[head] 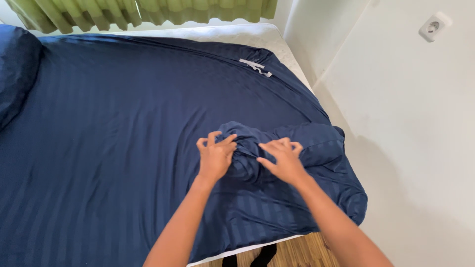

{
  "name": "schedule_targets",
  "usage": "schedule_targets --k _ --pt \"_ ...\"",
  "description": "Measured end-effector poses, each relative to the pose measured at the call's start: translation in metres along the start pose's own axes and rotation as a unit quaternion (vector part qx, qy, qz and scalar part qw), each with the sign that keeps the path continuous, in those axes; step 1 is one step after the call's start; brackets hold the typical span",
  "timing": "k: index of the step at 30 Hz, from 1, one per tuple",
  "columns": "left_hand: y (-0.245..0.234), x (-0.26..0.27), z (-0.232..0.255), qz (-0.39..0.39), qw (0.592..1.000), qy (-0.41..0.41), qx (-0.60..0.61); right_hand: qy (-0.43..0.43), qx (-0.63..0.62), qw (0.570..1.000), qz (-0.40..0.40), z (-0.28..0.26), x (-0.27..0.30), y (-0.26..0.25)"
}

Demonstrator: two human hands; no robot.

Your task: Put on a bolster case and fold it together with a pillow on the floor.

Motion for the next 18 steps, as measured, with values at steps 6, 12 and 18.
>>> schedule_targets --k 6,12,18 --pt "-0.002 -0.013 0.034 -0.005 0.999 0.015 0.042 -0.014 0.022 0.998 0.055 -0.027 -0.020 0.010" --pt "0.006 -0.012 0.035 -0.028 0.999 0.004 0.015 -0.048 0.060 0.995 0.064 -0.030 -0.018 0.014" --pt "0.009 -0.008 0.029 -0.017 0.999 -0.007 -0.040 -0.067 0.049 0.996 0.041 -0.041 -0.022 0.015"
Point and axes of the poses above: each hand's wrist, its own x-axis away from the middle knuckle, its own y-axis out of the palm, z = x × y, the point moved 7 cm from there along -x, towards the middle knuckle, and after that the axes turned 12 degrees about -x, right-handed, at the moved point
